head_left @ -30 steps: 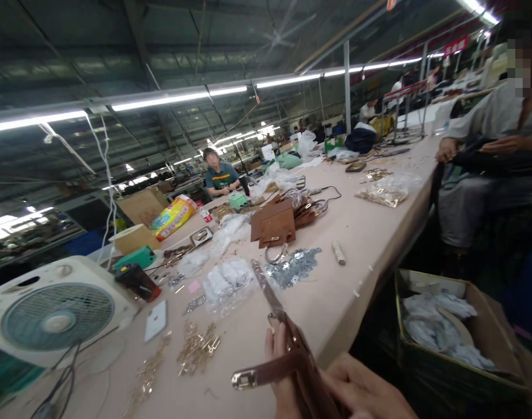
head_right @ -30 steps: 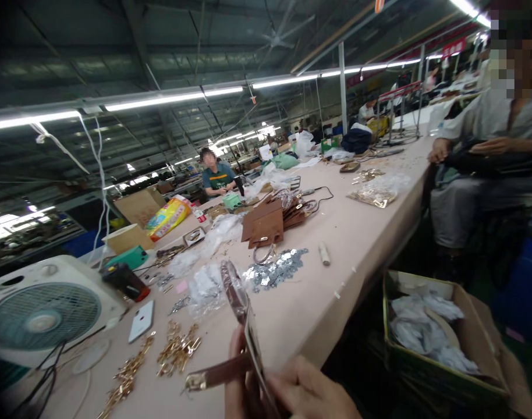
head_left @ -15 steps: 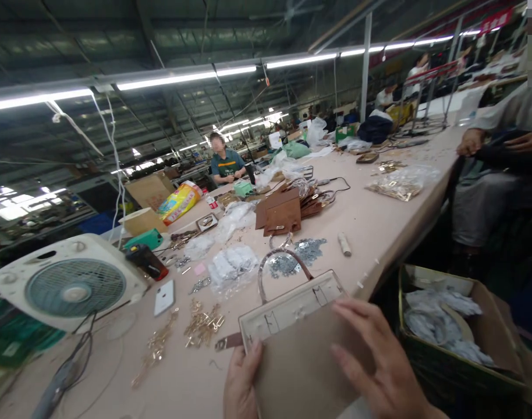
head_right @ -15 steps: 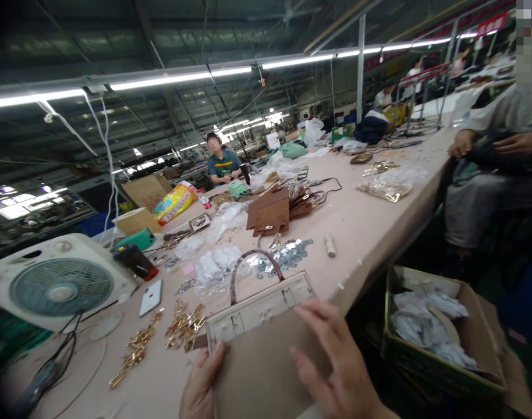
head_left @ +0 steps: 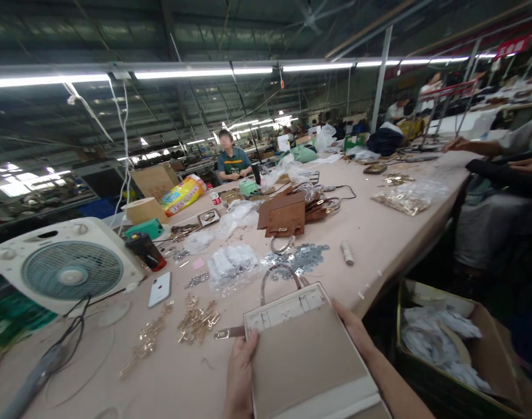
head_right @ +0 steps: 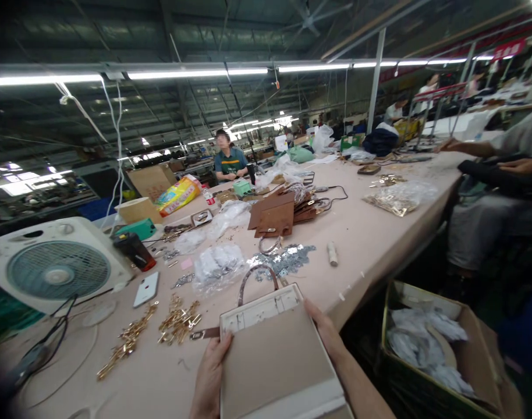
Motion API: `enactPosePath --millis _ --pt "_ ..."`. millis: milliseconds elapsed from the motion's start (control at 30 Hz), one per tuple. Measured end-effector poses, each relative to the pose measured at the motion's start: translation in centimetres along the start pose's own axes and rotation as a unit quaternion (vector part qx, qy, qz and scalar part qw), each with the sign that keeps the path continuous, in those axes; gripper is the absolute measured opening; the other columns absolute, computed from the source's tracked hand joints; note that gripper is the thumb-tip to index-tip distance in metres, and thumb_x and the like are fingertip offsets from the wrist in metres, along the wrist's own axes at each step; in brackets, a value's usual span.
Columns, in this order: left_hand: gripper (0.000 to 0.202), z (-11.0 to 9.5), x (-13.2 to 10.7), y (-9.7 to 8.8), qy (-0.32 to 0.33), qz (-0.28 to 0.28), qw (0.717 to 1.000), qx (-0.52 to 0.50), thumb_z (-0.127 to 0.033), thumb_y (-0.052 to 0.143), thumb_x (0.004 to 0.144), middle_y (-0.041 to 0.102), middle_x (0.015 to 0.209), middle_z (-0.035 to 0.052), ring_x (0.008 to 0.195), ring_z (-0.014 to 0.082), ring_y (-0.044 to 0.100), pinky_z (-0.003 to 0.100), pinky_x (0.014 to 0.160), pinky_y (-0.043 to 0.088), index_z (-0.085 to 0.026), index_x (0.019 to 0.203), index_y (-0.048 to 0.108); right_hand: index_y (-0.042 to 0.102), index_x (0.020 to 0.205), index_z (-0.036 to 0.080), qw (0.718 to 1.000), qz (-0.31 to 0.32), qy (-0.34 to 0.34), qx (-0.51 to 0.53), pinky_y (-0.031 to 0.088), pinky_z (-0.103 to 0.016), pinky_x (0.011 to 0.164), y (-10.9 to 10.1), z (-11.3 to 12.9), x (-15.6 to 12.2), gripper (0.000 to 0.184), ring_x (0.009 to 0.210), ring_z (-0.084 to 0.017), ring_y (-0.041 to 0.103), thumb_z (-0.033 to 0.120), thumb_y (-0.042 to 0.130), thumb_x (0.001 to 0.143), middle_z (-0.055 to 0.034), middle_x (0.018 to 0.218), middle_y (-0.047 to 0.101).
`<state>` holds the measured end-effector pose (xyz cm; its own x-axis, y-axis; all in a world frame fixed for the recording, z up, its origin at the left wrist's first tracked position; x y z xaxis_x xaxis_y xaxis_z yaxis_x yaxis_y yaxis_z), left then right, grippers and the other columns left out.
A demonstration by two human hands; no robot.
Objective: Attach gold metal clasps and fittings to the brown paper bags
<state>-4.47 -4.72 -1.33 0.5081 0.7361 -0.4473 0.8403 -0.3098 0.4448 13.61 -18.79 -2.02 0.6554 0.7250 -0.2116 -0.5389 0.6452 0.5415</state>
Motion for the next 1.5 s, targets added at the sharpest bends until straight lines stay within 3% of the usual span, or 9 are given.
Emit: enactPosePath --millis 333,533,700,767,833,933,1067,1300,1500 --pt "0.073 -0.4 3.4 -1.9 0.112 -0.028 0.993 0.034 -0.037 0.088 0.074 0.075 0.115 0.0105 0.109 0.0287 0.073 0.038 0.094 0.06 -0.022 0.137 0.054 0.042 0.156 0.02 0.968 -0.087 -0.188 -0.142 0.059 -0.036 0.089 -2.7 -0.7 6.1 0.104 0.092 -0.022 0.07 0.043 0.092 0.067 -0.0028 0.099 0.068" --pt "0.09 -0.9 3.8 -2.3 0.206 -0.094 0.961 0.159 -0.041 0.082 0.077 0.067 0.128 0.0147 0.12 0.0294 0.067 0.041 0.107 0.052 -0.022 0.153 0.038 0.076 0.119 0.019 0.927 -0.075 -0.216 -0.297 0.06 -0.04 0.086 -2.0 -1.4 6.8 0.049 0.09 -0.026 0.07 0.046 0.079 0.079 -0.0085 0.102 0.069" --pt "0.091 -0.6 4.7 -3.8 0.272 -0.163 0.917 0.241 -0.043 0.073 0.082 0.06 0.14 0.0166 0.126 0.0343 0.063 0.053 0.114 0.046 -0.025 0.159 0.027 0.079 0.109 0.022 0.88 -0.064 -0.25 -0.397 0.059 -0.041 0.088 -0.7 -1.8 7.2 0.029 0.097 -0.028 0.069 0.038 0.069 0.087 -0.0104 0.105 0.07" --pt "0.084 -0.9 4.8 -4.0 0.355 -0.215 0.85 0.323 -0.041 0.071 0.083 0.054 0.147 0.0193 0.137 0.039 0.053 0.059 0.12 0.037 -0.02 0.156 0.035 0.079 0.106 0.023 0.863 -0.064 -0.259 -0.428 0.058 -0.04 0.087 -0.3 -1.8 7.3 0.025 0.098 -0.028 0.069 0.036 0.065 0.089 -0.0101 0.104 0.07" --pt "0.065 -1.4 4.5 -3.7 0.47 -0.236 0.737 0.426 -0.034 0.068 0.086 0.051 0.152 0.0188 0.146 0.0408 0.041 0.062 0.125 0.028 -0.019 0.146 0.05 0.078 0.105 0.024 0.846 -0.064 -0.259 -0.461 0.057 -0.039 0.087 0.0 -1.8 7.3 0.024 0.098 -0.028 0.069 0.035 0.062 0.091 -0.0098 0.105 0.07" --pt "0.033 -1.7 3.7 -2.4 0.601 -0.162 0.57 0.537 -0.019 0.059 0.092 0.061 0.145 0.0101 0.149 0.0355 0.039 0.059 0.127 0.025 -0.024 0.123 0.069 0.077 0.104 0.024 0.822 -0.065 -0.253 -0.507 0.054 -0.038 0.089 0.2 -1.6 7.5 0.023 0.098 -0.027 0.069 0.034 0.06 0.093 -0.0095 0.105 0.07" --pt "0.021 -1.0 3.5 -0.7 0.595 -0.13 0.474 0.636 -0.025 0.062 0.094 0.062 0.145 0.0093 0.148 0.0411 0.039 0.072 0.125 0.012 -0.023 0.113 0.072 0.077 0.098 0.025 0.801 -0.065 -0.25 -0.54 0.053 -0.036 0.087 0.1 -1.3 8.0 0.02 0.095 -0.026 0.069 0.036 0.06 0.093 -0.0086 0.103 0.071" --pt "0.045 0.4 5.8 -0.1 0.53 -0.083 0.509 0.673 -0.046 0.066 0.096 0.069 0.134 0.0108 0.125 0.0342 0.063 0.056 0.11 0.049 -0.02 0.134 0.065 0.078 0.093 0.028 0.797 -0.033 -0.233 -0.556 0.053 -0.039 0.088 -0.6 -0.8 9.4 0.022 0.092 -0.027 0.07 0.043 0.062 0.093 -0.0057 0.096 0.074" --pt "0.045 -0.1 5.6 -0.2 0.491 -0.08 0.562 0.662 -0.049 0.071 0.094 0.07 0.133 0.0074 0.123 0.0321 0.063 0.054 0.11 0.05 -0.023 0.131 0.067 0.075 0.116 0.022 0.812 -0.117 -0.304 -0.485 0.054 -0.041 0.097 -2.1 0.1 11.9 0.041 0.111 -0.029 0.065 0.051 0.068 0.088 -0.013 0.125 0.065"
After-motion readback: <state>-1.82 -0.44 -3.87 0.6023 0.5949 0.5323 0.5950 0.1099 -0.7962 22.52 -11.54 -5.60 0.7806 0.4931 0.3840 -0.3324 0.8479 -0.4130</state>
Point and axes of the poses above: each hand's wrist, its own x-axis towards the middle knuckle, its own y-axis out of the palm, z = x × y, the point moved 2 cm from there along x, towards the middle knuckle
